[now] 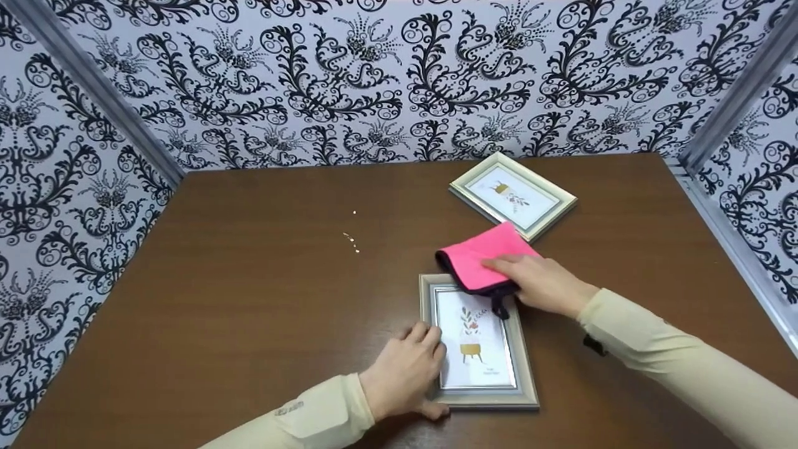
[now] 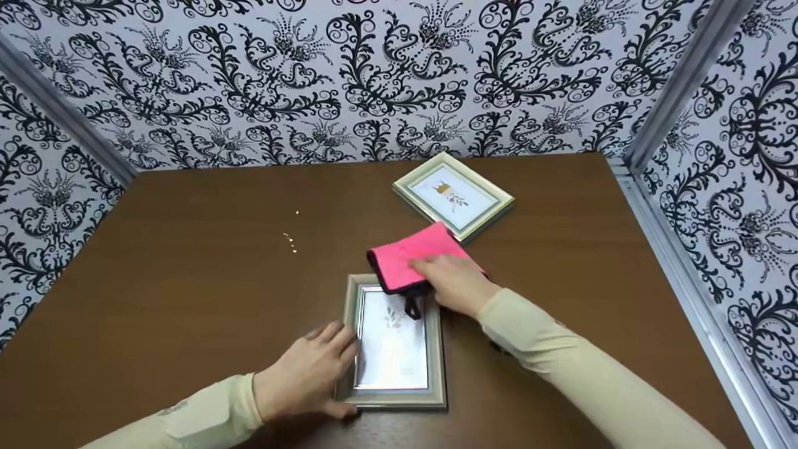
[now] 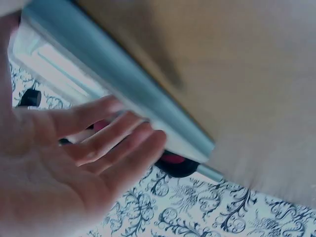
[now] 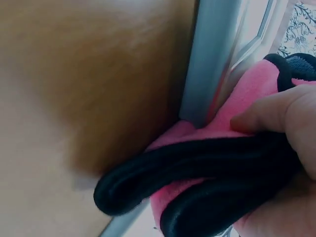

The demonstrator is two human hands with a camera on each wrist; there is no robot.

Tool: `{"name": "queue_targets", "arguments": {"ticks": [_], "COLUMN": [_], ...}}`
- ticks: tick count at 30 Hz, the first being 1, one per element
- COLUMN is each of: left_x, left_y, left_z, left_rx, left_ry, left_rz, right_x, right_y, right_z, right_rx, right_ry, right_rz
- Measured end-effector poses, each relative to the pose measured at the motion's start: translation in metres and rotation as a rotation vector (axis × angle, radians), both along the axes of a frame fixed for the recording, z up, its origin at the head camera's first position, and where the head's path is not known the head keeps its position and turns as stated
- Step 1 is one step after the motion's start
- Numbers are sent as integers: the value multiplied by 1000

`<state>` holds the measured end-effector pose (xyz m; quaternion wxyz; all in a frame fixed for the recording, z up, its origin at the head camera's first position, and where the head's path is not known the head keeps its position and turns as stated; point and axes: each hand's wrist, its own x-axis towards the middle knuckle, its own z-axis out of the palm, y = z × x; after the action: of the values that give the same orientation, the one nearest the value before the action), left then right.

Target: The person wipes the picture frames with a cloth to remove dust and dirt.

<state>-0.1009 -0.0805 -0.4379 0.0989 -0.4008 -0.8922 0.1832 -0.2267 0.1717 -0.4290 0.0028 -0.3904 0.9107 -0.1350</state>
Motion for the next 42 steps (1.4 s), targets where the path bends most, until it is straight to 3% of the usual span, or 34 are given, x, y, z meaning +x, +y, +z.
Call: {"name": "queue_targets", "arguments": {"ticks": [5, 9, 13, 16, 19, 26, 32, 36, 42], "left_x": [9, 13, 12, 11, 10, 5, 4, 5, 5], "left_y": [-8, -9, -7, -6, -5, -4, -7, -8, -10], "left_z": [-8, -13, -14, -10, -5, 2, 3, 3, 1], "left_rx": [110, 168, 161, 154, 149, 130, 130, 125, 134], "left_ry": [87, 119, 128, 87, 23, -86, -124, -136, -86], "left_rz": [-195, -317, -359, -370, -356, -342, -321, -303, -319], "right_x": [7, 12, 14, 14, 11, 10, 21, 28, 28], "right_y": [-17, -45, -67, -70, -62, -20, 8, 3, -31], "right_z": [2, 6, 5, 1, -2, -2, 5, 7, 4], "right_rx": [-1, 20, 29, 26, 26, 37, 72, 117, 158], "right_ry": [28, 21, 60, 112, 146, 243, 273, 267, 302], "right_rz": [-7, 63, 232, 363, 418, 365, 184, 110, 153]}}
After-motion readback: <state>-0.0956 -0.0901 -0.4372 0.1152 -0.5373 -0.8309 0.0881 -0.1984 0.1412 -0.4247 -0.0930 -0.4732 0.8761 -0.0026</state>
